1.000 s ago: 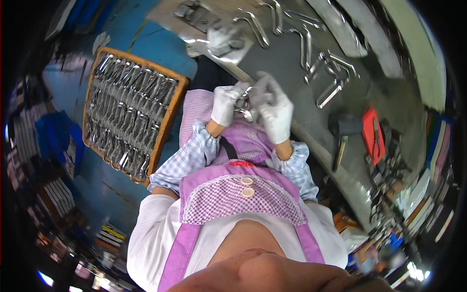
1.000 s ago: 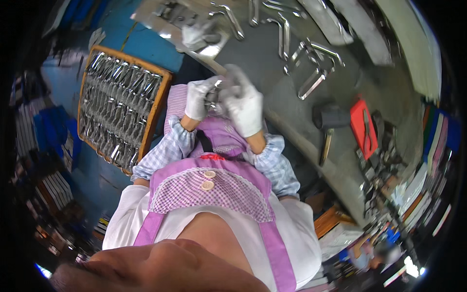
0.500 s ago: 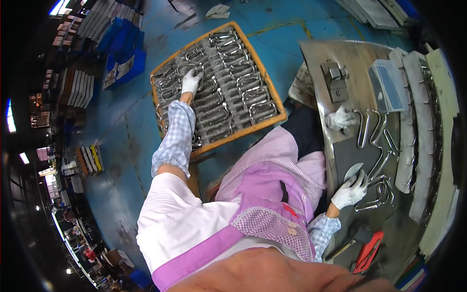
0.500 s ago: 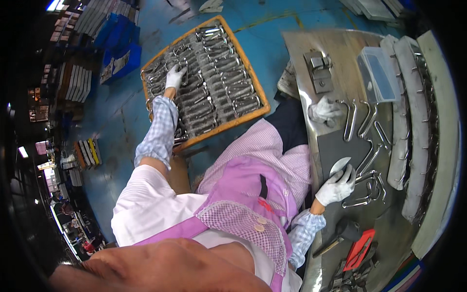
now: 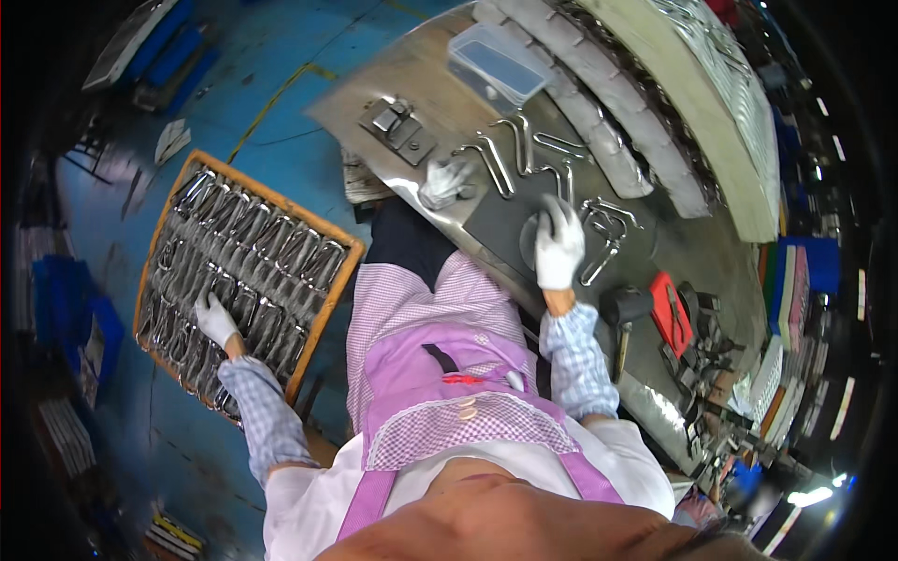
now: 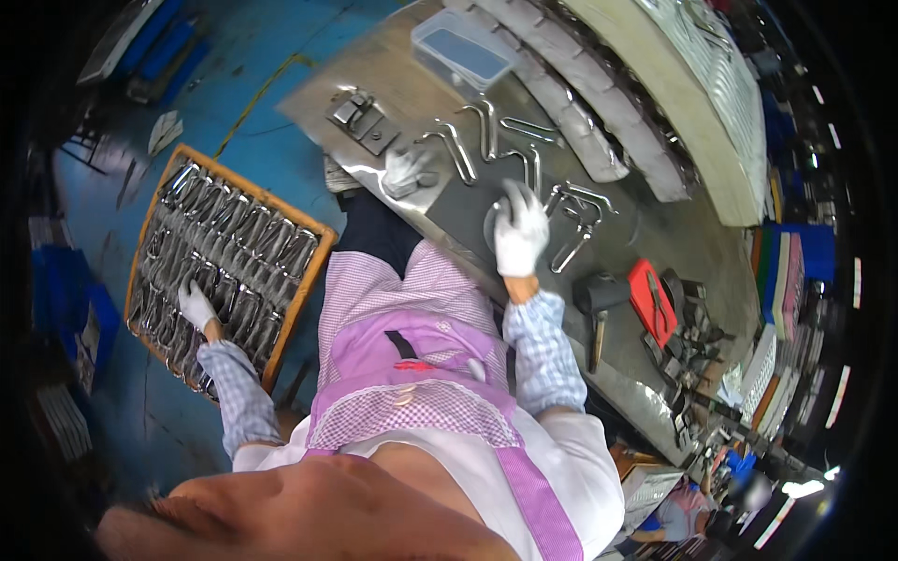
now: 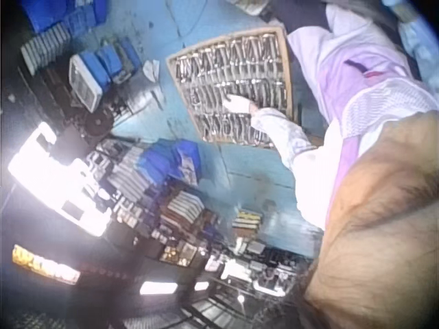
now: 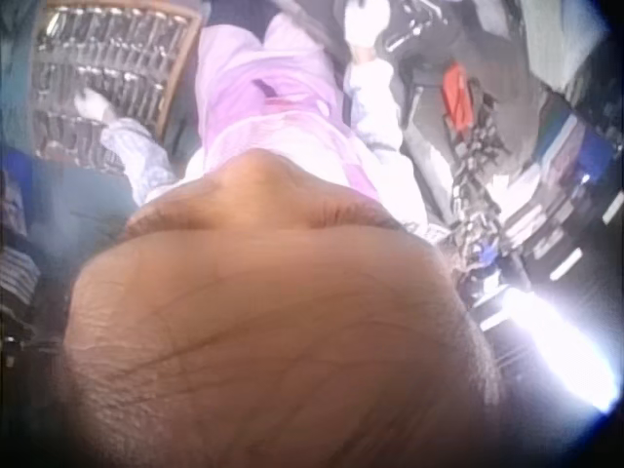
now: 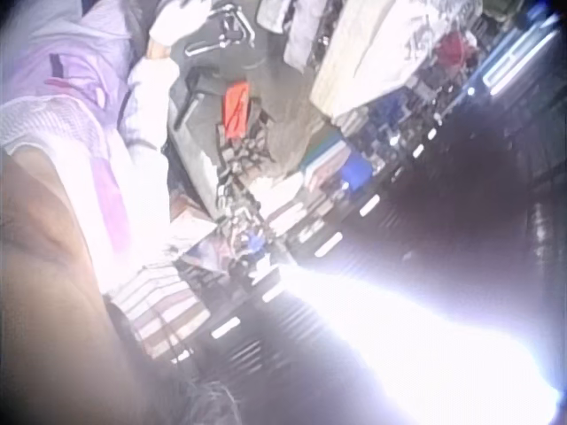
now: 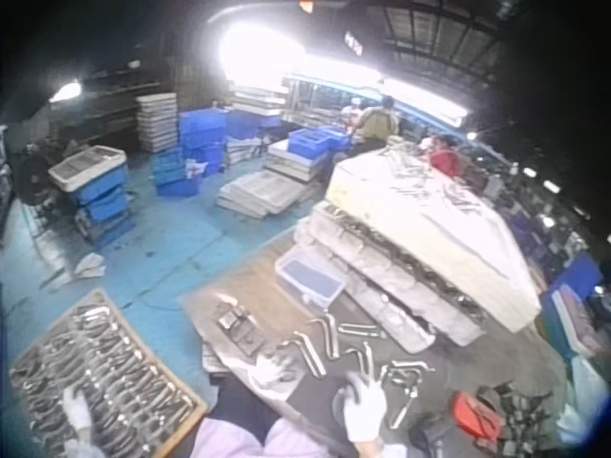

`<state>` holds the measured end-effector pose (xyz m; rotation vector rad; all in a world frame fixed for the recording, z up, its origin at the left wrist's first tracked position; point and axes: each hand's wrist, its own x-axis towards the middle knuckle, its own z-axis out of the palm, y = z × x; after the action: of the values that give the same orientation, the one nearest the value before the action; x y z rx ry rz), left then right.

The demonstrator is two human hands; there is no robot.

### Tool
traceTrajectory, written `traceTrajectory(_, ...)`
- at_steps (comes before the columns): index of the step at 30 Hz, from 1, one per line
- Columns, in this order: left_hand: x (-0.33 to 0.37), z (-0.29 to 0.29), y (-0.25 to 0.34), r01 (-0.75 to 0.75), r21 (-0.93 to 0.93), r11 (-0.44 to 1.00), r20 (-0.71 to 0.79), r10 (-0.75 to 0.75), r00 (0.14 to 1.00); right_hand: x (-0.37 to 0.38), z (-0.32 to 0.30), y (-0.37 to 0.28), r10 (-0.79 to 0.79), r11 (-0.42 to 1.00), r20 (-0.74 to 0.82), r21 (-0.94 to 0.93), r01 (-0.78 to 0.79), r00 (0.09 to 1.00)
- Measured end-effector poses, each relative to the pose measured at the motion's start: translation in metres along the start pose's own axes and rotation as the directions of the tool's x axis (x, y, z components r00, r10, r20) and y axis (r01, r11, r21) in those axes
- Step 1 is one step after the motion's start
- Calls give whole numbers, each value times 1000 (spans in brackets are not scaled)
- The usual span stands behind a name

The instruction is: Assembling curved metal tubes into base plates and securing them with a rubber mallet.

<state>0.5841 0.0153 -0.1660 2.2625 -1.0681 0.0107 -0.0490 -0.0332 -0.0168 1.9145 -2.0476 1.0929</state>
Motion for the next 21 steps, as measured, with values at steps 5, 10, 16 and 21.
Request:
traceTrajectory(5, -89, -8, 180, -32, -525, 850, 224, 174, 959, 41, 47, 7, 427, 894, 216, -250, -372, 878)
traceTrajectory(10, -161, -5, 280, -251, -698, 670, 246, 554, 795, 57, 77, 63, 477, 879, 291, -173, -445, 829)
traceTrajectory(16, -214, 28, 394, 128, -794, 595, 566, 646, 512, 20, 8, -6, 506, 788, 202, 287, -545, 839)
traceTrajectory(21, -253, 51, 451, 440, -594, 674, 805, 483, 345, -45, -84, -18, -131, 984, 290, 155, 89, 948)
